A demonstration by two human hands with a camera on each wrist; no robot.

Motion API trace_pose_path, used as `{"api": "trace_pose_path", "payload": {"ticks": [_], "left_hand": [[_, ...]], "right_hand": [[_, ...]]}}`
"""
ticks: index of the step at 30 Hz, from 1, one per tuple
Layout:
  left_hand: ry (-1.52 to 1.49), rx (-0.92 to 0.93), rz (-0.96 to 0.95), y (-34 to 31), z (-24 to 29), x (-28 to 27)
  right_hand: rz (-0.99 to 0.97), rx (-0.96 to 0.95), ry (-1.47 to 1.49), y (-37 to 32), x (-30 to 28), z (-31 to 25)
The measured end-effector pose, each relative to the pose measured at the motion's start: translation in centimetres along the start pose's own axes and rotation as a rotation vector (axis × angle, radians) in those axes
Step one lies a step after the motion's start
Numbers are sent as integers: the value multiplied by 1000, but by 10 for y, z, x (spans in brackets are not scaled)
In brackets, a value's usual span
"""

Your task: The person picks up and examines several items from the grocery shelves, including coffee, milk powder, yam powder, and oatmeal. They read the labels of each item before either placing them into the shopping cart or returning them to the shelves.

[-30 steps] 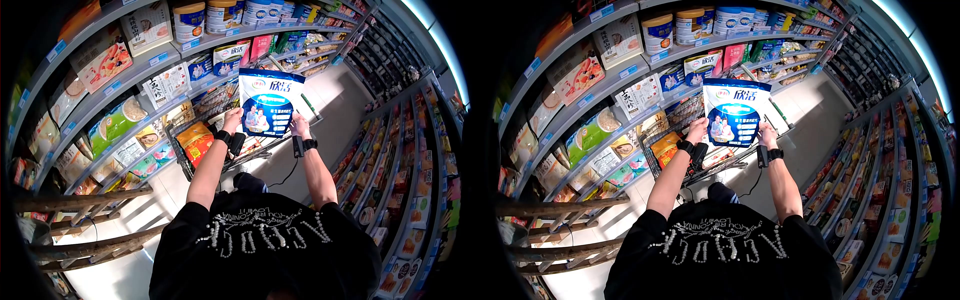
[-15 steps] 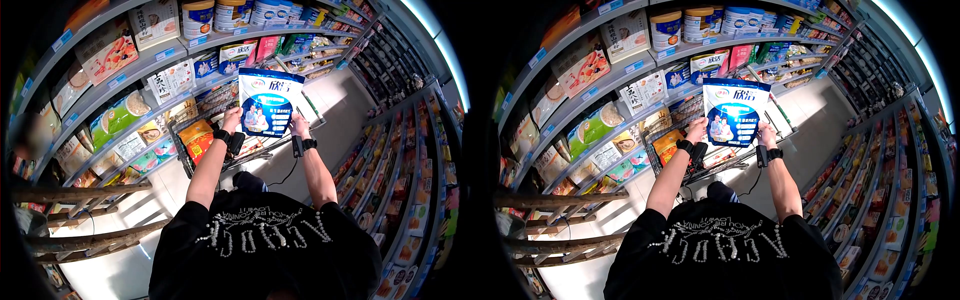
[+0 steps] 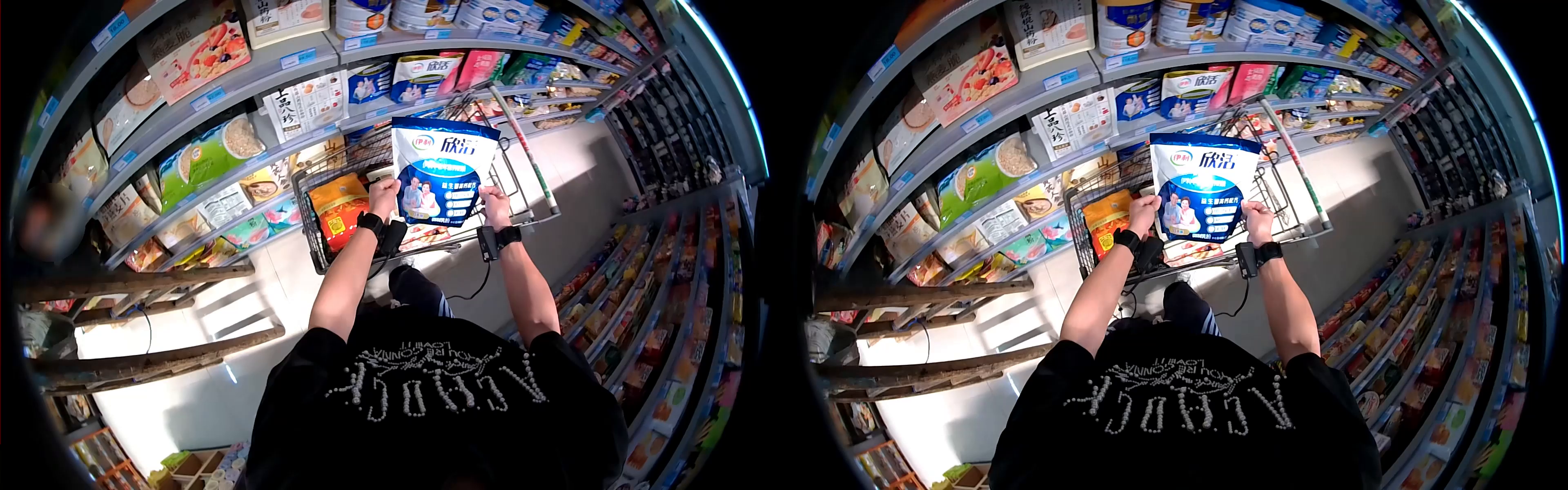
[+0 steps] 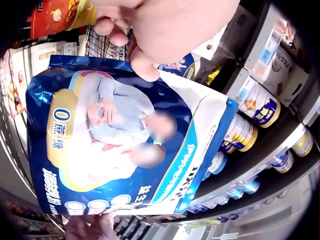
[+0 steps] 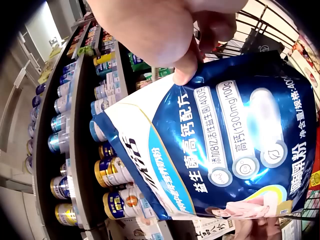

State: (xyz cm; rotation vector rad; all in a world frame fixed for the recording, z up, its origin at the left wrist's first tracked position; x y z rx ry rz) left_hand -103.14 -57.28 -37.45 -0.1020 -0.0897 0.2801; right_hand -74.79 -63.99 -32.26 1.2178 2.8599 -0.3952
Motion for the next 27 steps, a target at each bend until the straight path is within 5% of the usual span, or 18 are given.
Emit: {"api": "trace_pose_path", "payload": {"ticks": [7,11,21,23,24,27], "left_hand": [[313,58,109,34,-32,-38],[305,-128,222,73,-46,-55],[418,227,364,229,40,-11],[42,364,334,259,42,16],[373,279,318,272,29,21],[161,282,298,264,58,53]], "right_hand": [[-245,206,-77,11,66,47],[-393,177,-132,33,133,46],[-494,-170,213,161,311,-35],[-563,-391,93,179,329,-47],[-558,-381,90,186,334,-45],[-600,-439,92,188,352,-47]]}}
Point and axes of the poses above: each hand's wrist, its own y-axis towards the middle knuckle, its own x-axis out of the palm, z = x × y, the point moved 7 cm from there along y, towards the middle knuckle, and after that the axes turned 15 degrees about z, right-handed, at the moved point
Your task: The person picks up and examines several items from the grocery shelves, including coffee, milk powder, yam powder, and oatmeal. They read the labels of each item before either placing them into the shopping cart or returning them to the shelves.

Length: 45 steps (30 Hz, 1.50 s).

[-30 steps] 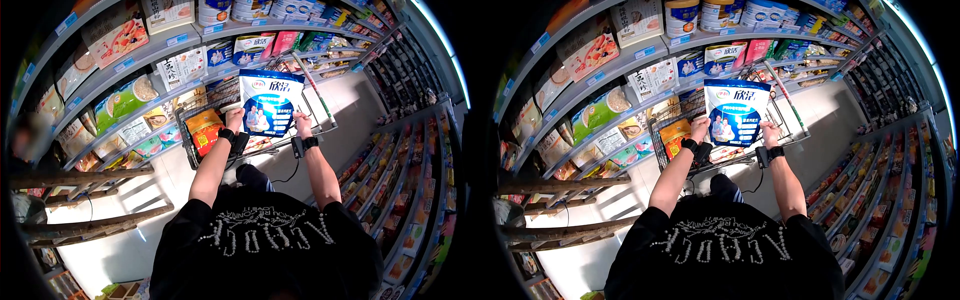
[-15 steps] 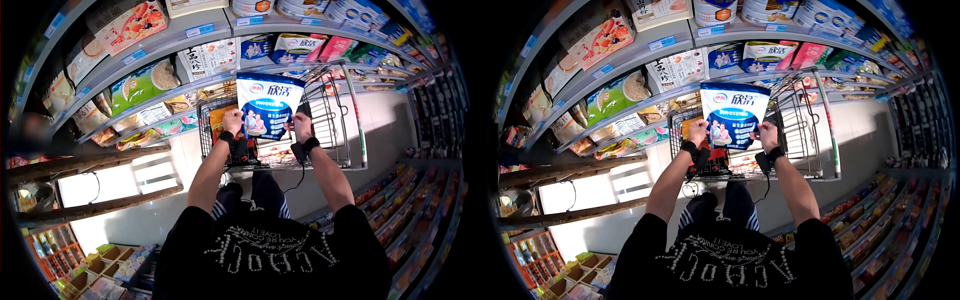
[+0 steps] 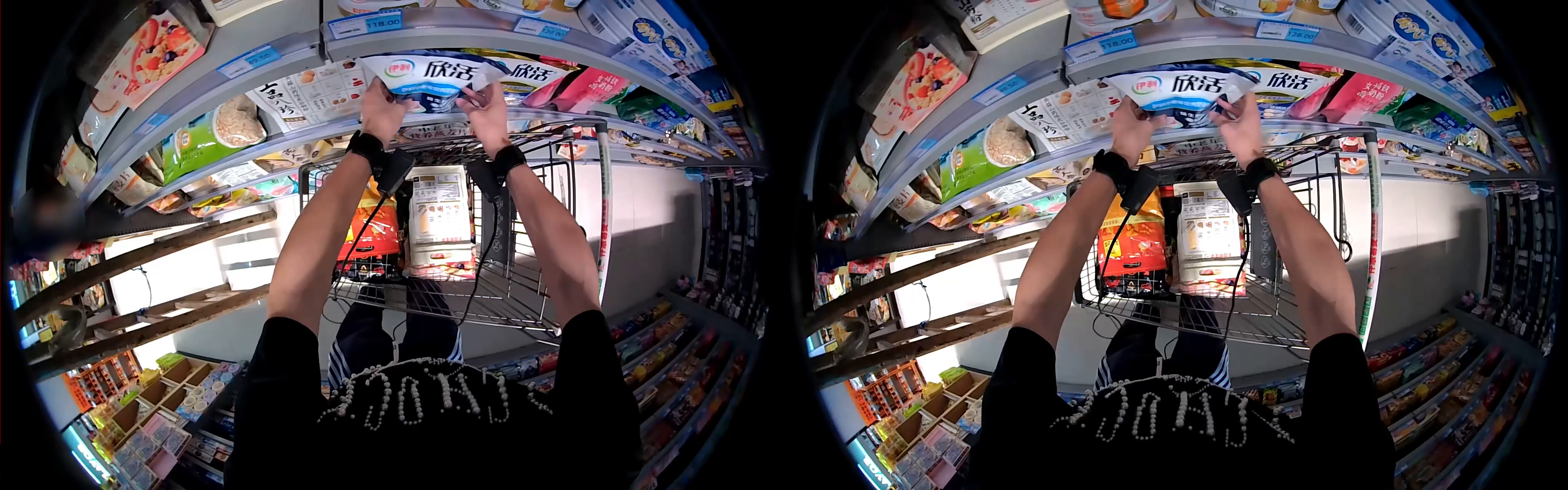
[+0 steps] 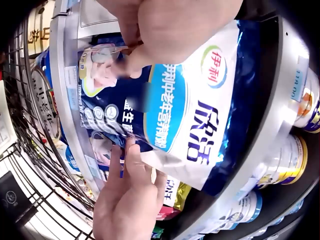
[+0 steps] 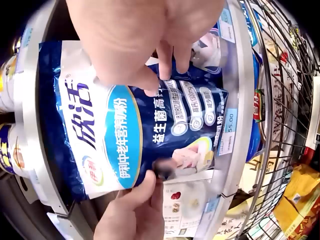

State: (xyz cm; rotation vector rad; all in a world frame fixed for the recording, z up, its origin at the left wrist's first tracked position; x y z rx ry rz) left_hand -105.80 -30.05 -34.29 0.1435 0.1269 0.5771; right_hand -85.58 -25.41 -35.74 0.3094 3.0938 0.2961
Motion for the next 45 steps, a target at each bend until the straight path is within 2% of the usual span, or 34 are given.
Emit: {"api": "trace_pose_path", "payload": {"ticks": [2,4,8,10,12,15,18,19,20,21,22,24,26,28,32,36,38,41,44,45], "left_hand": [[18,-47,4,5,-6,0],[-196,-116,-27,9,-6,0],[-212,-111,26,19,2,1],[-207,-52,73,26,0,0],[-213,-86,63,27,-10,-1],[-178,-90,79,19,-20,-4],[-67,-15,115,18,-29,-4],[41,44,200,12,-25,-8],[150,102,283,9,-22,-10],[170,211,460,3,-37,-16],[170,211,465,2,-35,-16],[266,89,301,-6,-42,-10],[267,69,275,-9,-42,-9],[285,7,149,-5,-58,-2],[201,7,144,2,-70,8],[111,-67,143,-5,-95,9],[-43,-83,113,-8,-105,7],[-153,-174,82,-21,-103,1],[-213,-160,135,-46,-85,-20],[-250,-279,156,-61,-100,-27]], "right_hand": [[-44,21,52,2,9,-1],[-65,39,29,9,11,-3],[-60,42,21,14,18,-7],[-12,23,77,16,20,-3],[-17,-5,38,18,24,8],[-128,-169,-104,12,31,31],[-75,-283,-201,-5,31,12],[-54,-232,-320,-11,29,11],[-24,-260,-402,-18,30,1],[32,-290,-417,-24,28,1],[85,-320,-433,-26,28,3],[113,-290,-438,-23,31,13],[140,-259,-446,-16,31,21],[164,-338,-488,-4,32,22],[193,-342,-552,11,39,30],[127,-217,-565,11,37,39],[144,-270,-588,9,38,34],[199,-471,-693,0,36,25],[199,-421,-687,-19,22,33],[257,-473,-726,-32,13,30]]}}
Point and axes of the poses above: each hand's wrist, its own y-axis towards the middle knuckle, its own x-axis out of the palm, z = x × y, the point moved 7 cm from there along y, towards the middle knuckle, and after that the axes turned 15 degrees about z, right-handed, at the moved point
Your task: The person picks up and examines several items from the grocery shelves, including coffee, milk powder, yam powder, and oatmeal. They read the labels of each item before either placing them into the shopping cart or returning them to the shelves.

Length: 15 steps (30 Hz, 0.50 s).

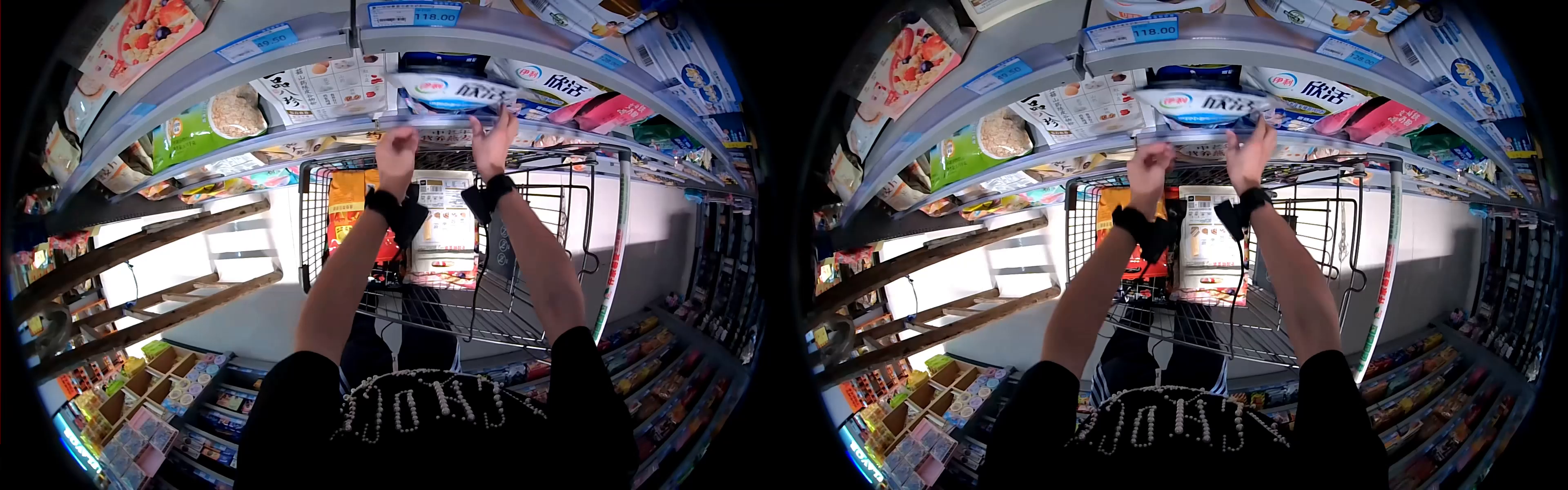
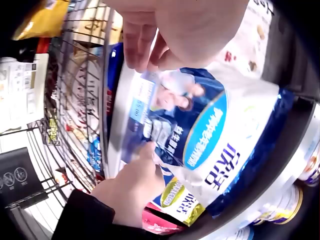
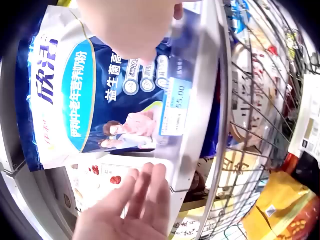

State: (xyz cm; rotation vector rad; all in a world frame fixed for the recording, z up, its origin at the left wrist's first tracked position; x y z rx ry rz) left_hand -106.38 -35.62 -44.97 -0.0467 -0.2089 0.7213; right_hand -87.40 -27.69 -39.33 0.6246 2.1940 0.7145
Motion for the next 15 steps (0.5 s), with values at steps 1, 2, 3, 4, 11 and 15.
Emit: {"api": "trace_pose_path", "payload": {"ticks": [1,2,3,4,11,15], "left_hand": [[-31,-119,32,-12,-18,-14],[42,-224,28,-29,-33,-29],[116,-329,23,-49,-49,-47],[200,-403,39,-70,-68,-68],[345,-865,122,-181,-160,-194],[410,-764,225,-178,-166,-233]], "right_hand": [[-31,116,-1,-14,-10,5],[-61,141,65,-32,-17,9],[-90,166,131,-55,-24,19],[-162,179,111,-86,-28,33],[-920,1007,189,-321,-58,88],[-1031,820,173,-369,-34,88]]}}
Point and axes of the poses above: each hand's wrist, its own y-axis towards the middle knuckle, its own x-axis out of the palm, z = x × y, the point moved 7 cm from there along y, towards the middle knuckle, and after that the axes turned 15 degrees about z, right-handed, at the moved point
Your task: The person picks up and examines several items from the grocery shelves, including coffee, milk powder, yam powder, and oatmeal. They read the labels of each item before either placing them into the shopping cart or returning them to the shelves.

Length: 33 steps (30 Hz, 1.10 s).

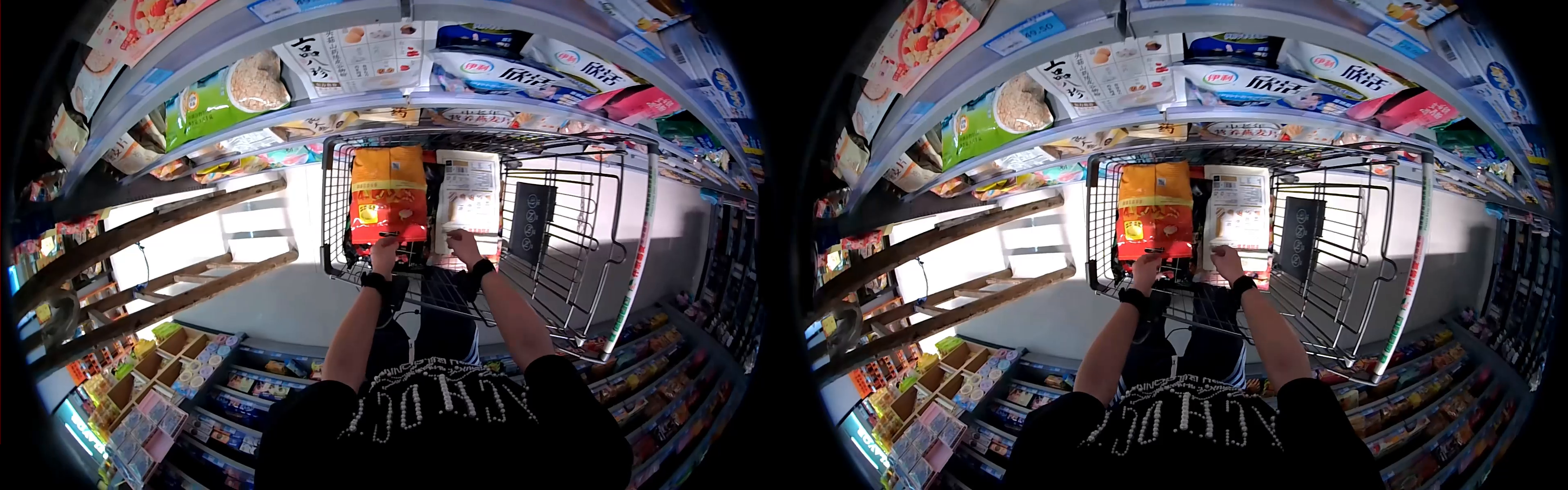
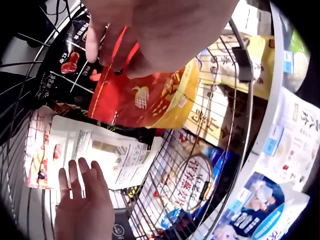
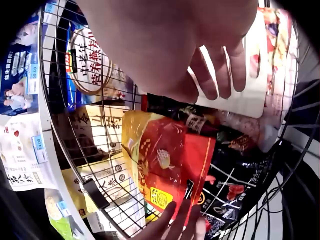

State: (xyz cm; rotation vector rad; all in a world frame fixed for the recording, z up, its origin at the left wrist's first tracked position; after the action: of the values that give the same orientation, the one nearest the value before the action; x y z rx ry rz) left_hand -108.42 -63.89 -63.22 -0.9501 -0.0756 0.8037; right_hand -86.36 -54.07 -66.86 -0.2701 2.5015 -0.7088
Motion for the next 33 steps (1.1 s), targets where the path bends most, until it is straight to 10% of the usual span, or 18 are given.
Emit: {"api": "trace_pose_path", "payload": {"ticks": [2,4,5,10,13,16,18,23,25,28,29,30,32,33], "left_hand": [[3,-1,42,38,-45,-19],[201,461,-119,63,-60,-24],[963,951,-103,40,-30,-18],[949,889,-140,48,-44,-30],[680,532,-212,72,-87,-39],[-74,265,-210,78,-81,-34],[-764,-441,-132,13,-25,-27],[-846,-416,-215,1,28,-17],[-354,-97,-180,4,50,-21],[-279,-92,-301,30,40,9],[219,563,-418,-36,106,1],[217,585,-428,-59,121,7],[-351,13,-392,-82,123,21],[-504,68,-612,21,58,87]], "right_hand": [[-58,182,146,-10,14,-30],[-52,-14,106,7,41,-24],[-55,132,142,5,52,-24],[34,185,149,16,83,-16],[6,311,162,7,75,-23],[-114,421,230,-7,66,-45],[-15,268,348,-11,57,-63],[-29,208,359,-53,25,-108],[-29,282,447,-65,14,-96],[16,270,498,-94,-9,-108],[17,154,597,-103,-19,-110],[15,36,691,-114,-30,-114],[130,321,960,-132,-53,-93],[288,352,941,-136,-67,-76]]}}
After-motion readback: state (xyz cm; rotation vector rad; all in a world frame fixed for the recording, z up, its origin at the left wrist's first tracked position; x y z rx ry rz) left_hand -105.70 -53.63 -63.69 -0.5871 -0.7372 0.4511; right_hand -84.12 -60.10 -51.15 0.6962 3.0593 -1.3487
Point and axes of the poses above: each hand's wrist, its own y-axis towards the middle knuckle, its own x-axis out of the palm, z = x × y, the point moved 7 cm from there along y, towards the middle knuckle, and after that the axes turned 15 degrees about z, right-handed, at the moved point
